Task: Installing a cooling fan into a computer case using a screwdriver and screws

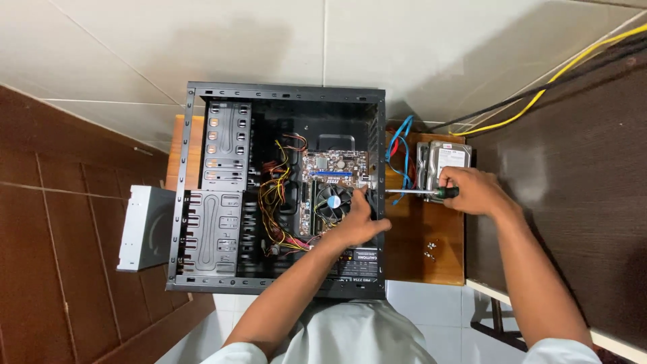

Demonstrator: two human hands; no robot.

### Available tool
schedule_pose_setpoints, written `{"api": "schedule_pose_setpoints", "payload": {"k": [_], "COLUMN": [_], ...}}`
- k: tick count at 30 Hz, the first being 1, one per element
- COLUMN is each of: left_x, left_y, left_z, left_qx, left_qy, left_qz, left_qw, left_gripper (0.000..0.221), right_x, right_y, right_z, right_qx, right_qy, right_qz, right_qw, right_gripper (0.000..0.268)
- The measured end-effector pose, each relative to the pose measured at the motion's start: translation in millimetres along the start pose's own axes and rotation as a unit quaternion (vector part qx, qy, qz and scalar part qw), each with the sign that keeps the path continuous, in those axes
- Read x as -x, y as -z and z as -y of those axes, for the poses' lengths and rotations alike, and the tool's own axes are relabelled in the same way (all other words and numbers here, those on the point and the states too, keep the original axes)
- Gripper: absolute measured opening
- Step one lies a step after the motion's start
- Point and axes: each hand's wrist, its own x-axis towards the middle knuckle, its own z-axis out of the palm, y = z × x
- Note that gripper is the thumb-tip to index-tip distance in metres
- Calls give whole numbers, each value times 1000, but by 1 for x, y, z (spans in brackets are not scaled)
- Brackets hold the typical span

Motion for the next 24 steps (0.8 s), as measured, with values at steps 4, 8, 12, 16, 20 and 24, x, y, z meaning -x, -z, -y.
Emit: {"api": "schedule_pose_setpoints", "payload": {"k": [4,8,12,16,20,24], "left_x": [-2,-11,-4,-9,-6,-10], "left_y": [1,-2,-3,0,-1,-2], "left_z": [6,16,10,10,10,16], "left_qx": [13,-5,2,7,23,26], "left_qy": [-11,-4,-1,-2,-1,4], "left_qz": [-10,-12,10,3,0,-3], "left_qw": [1000,1000,1000,1000,1000,1000], "left_gripper": [110,109,114,114,114,117], "right_x": [10,2,-9,-19,-13,-10], "right_y": [22,17,4,-7,-5,-4], "right_z": [30,21,-2,-14,-11,-4], "right_qx": [17,-1,-20,7,39,35], "right_qy": [-21,-23,-7,9,16,38], "right_qz": [18,40,53,25,21,20], "right_qw": [999,999,998,1000,999,998], "right_gripper": [18,18,35,32,32,27]}}
